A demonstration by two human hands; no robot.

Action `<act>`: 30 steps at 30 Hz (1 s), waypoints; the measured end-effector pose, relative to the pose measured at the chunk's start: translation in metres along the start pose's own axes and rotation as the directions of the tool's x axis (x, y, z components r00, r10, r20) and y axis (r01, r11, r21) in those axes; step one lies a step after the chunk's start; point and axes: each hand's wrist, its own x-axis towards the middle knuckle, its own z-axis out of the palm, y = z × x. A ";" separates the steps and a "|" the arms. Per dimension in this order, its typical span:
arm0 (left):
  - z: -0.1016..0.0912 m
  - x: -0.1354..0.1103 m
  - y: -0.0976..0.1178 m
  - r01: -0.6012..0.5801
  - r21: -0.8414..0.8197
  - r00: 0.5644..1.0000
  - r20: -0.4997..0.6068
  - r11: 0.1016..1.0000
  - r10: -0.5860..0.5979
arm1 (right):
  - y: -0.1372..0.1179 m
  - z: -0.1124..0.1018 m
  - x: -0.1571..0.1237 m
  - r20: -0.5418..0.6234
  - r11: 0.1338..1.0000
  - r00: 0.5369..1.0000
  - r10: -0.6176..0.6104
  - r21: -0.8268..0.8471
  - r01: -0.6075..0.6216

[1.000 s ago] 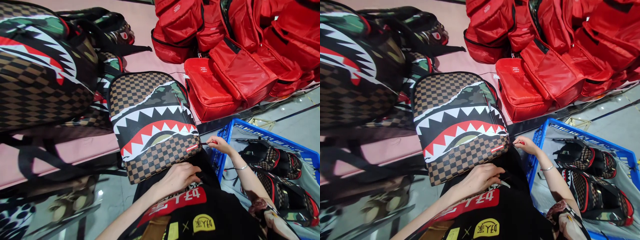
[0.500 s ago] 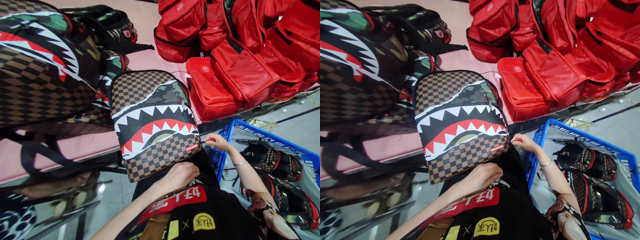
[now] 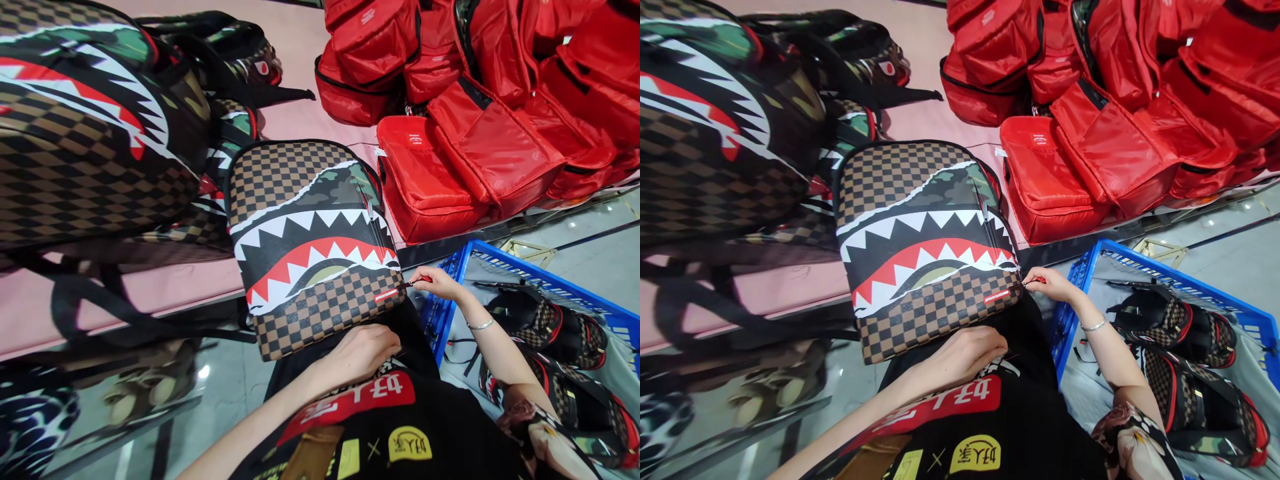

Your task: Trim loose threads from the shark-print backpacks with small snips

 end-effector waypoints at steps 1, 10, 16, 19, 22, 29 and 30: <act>0.000 0.000 0.000 0.003 -0.002 1.000 0.001 1.000 -0.003 | -0.001 0.000 0.001 0.002 1.000 1.000 -0.005 -0.012 0.005; 0.002 0.000 -0.002 -0.016 0.009 0.999 0.042 1.000 0.015 | -0.011 -0.001 0.005 0.034 0.990 0.998 -0.055 -0.126 0.058; 0.002 0.000 -0.001 -0.020 0.024 0.999 0.044 1.000 0.019 | -0.030 0.005 0.009 0.079 0.964 0.993 -0.091 -0.245 0.108; 0.001 0.000 0.000 -0.028 0.027 0.999 0.039 0.999 0.027 | -0.040 0.008 0.010 0.090 0.946 0.992 -0.085 -0.306 0.109; 0.002 0.000 -0.001 -0.030 0.031 0.999 0.034 0.999 0.029 | -0.049 0.011 0.010 0.112 0.927 0.990 -0.086 -0.355 0.121; 0.003 -0.001 0.000 -0.038 0.021 0.999 -0.005 0.999 0.038 | -0.057 0.017 0.014 0.148 0.884 0.979 -0.139 -0.427 0.190; 0.003 -0.001 0.000 -0.039 0.022 0.999 -0.008 0.999 0.039 | -0.057 0.018 0.014 0.151 0.880 0.978 -0.144 -0.432 0.196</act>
